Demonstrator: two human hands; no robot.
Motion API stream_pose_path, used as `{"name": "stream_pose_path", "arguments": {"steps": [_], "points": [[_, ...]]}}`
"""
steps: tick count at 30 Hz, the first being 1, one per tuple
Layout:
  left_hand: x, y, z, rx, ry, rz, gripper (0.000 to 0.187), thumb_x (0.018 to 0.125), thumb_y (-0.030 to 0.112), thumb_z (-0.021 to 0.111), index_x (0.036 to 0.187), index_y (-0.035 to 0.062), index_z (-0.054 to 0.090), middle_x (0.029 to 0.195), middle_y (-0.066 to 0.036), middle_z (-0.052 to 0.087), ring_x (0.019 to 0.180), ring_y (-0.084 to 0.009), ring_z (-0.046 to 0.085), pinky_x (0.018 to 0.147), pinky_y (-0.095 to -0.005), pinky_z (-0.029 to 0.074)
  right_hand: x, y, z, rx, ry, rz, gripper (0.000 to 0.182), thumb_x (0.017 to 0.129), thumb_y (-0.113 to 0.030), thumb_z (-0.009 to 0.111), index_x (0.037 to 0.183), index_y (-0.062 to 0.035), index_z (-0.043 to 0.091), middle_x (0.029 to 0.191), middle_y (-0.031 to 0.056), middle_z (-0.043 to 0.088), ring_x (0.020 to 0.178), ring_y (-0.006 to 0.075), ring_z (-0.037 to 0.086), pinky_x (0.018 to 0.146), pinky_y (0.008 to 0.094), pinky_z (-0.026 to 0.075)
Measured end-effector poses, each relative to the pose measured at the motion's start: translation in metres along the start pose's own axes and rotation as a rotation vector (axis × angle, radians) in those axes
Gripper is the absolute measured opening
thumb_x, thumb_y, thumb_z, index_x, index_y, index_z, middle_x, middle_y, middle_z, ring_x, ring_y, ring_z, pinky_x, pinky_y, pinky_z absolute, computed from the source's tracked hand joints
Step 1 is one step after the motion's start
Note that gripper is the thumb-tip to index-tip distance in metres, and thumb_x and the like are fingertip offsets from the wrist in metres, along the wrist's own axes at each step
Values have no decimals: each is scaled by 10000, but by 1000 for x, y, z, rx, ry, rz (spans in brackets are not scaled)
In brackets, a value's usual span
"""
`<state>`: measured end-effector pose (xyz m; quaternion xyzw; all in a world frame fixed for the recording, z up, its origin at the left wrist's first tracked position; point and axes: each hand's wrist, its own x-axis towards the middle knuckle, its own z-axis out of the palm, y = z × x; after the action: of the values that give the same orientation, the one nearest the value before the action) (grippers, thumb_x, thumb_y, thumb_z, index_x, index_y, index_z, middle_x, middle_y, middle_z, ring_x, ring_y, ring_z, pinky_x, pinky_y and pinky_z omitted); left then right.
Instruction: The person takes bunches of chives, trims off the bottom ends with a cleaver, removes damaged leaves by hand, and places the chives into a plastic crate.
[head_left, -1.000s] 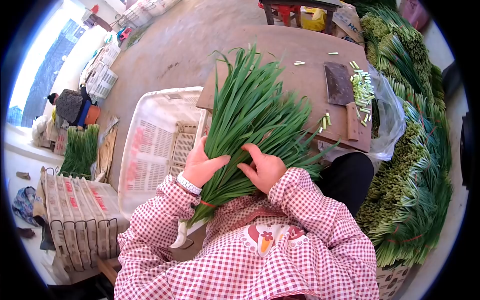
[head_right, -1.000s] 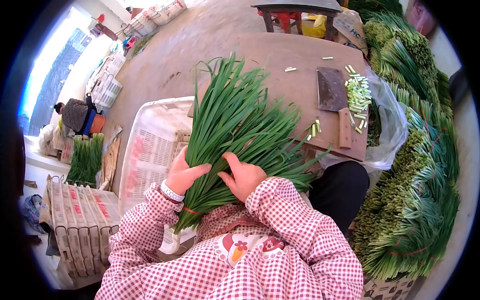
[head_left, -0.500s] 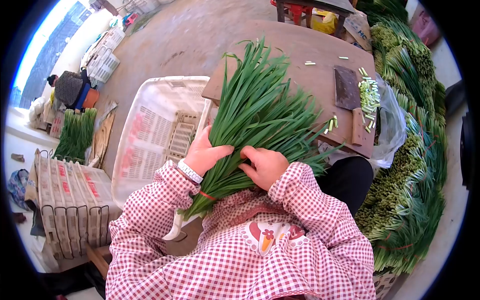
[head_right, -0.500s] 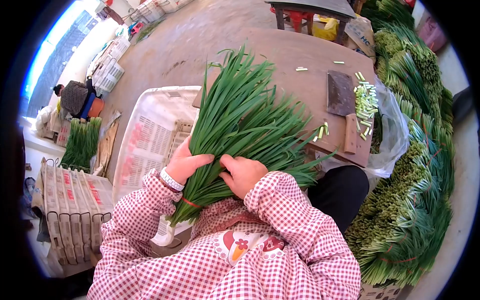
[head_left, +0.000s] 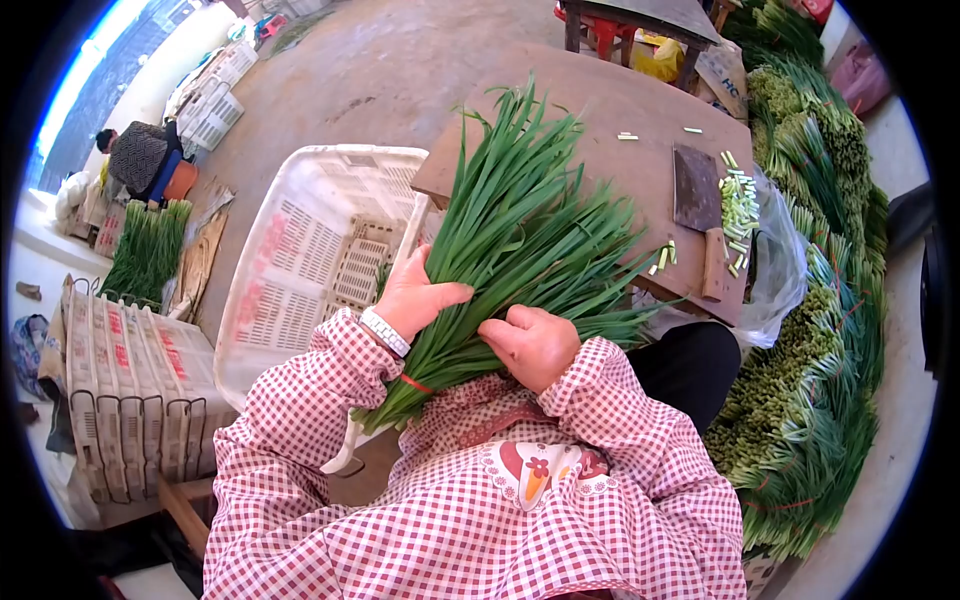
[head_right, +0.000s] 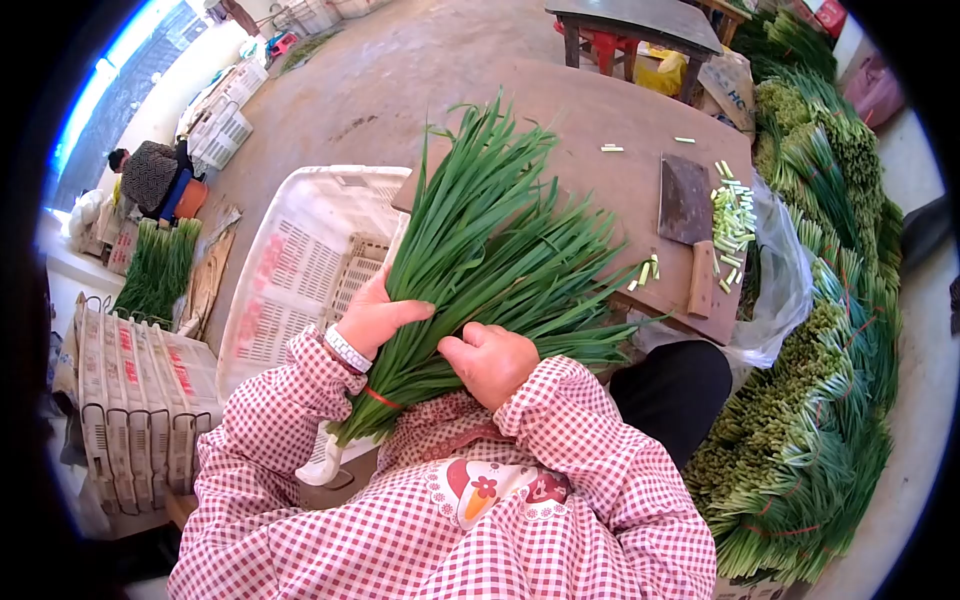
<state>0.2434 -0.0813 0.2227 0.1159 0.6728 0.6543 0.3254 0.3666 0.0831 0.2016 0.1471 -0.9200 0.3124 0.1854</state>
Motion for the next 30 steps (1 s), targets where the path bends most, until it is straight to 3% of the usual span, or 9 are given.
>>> {"name": "stream_pose_path", "arguments": {"steps": [2, 4, 8, 11, 14, 17, 18, 22, 30], "points": [[0, 0, 1, -6, 7, 11, 500, 751, -90, 597, 1223, 23, 476, 1123, -65, 586, 992, -148, 570, 867, -300, 472, 0, -3, -2, -24, -6, -12, 159, 751, -118, 659, 908, -124, 636, 743, 64, 563, 669, 246, 600, 574, 329, 500], [-1, 2, 3, -73, 14, 29, 554, 701, -36, 690, 1182, -50, 414, 1045, -114, 597, 931, -171, 586, 829, -302, 488, 0, -6, -5, 65, -6, 38, 162, 748, -88, 655, 908, -95, 630, 747, 74, 556, 677, 243, 601, 584, 318, 499], [-1, -2, 1, -89, 22, 37, 558, 700, -42, 688, 1187, -49, 415, 1042, -114, 601, 922, -175, 592, 819, -302, 493, -3, -8, -1, 97, 31, 104, 158, 749, -82, 660, 899, -54, 619, 754, 87, 545, 688, 246, 599, 596, 315, 497], [-3, -2, 1, -102, 26, 54, 560, 699, -48, 684, 1191, -46, 416, 1040, -113, 602, 913, -173, 595, 811, -301, 496, -10, -3, 7, 193, 24, 244, 186, 765, -97, 668, 922, -11, 618, 735, 72, 557, 659, 204, 596, 592, 295, 488], [-10, 6, 6, -130, 58, 51, 552, 707, -56, 671, 1197, -41, 415, 1043, -106, 598, 912, -166, 593, 810, -299, 496, -7, -3, 17, 639, 36, 609, 242, 777, -140, 687, 952, 19, 638, 678, 24, 589, 594, 83, 521, 551, 250, 437], [-12, 8, 5, -84, 83, 36, 530, 717, -64, 656, 1191, -36, 422, 1042, -98, 596, 908, -161, 593, 806, -296, 497, 0, -4, 21, 657, -87, 709, 245, 757, -175, 716, 901, 14, 654, 673, 13, 591, 591, 75, 516, 543, 242, 428], [-12, 8, 5, -87, 85, 35, 517, 718, -68, 651, 1183, -32, 429, 1040, -96, 596, 908, -159, 594, 804, -295, 498, 2, -5, 23, 699, -110, 764, 320, 714, -297, 726, 859, -15, 680, 682, 50, 620, 585, 135, 561, 574, 277, 449], [-12, 7, 6, -93, 77, 45, 491, 720, -71, 646, 1164, -21, 443, 1035, -93, 596, 897, -155, 595, 795, -295, 502, 10, -5, 34, 837, -65, 890, 295, 750, -285, 706, 851, -9, 682, 684, 42, 643, 613, 115, 580, 604, 272, 461], [-11, 7, 3, -101, 61, 18, 446, 732, -60, 647, 1136, 14, 473, 1025, -73, 606, 895, -147, 598, 795, -295, 503, 2, -2, 39, 960, -13, 856, 241, 769, -235, 689, 832, -3, 677, 727, 52, 661, 630, 111, 590, 612, 267, 464]]}}
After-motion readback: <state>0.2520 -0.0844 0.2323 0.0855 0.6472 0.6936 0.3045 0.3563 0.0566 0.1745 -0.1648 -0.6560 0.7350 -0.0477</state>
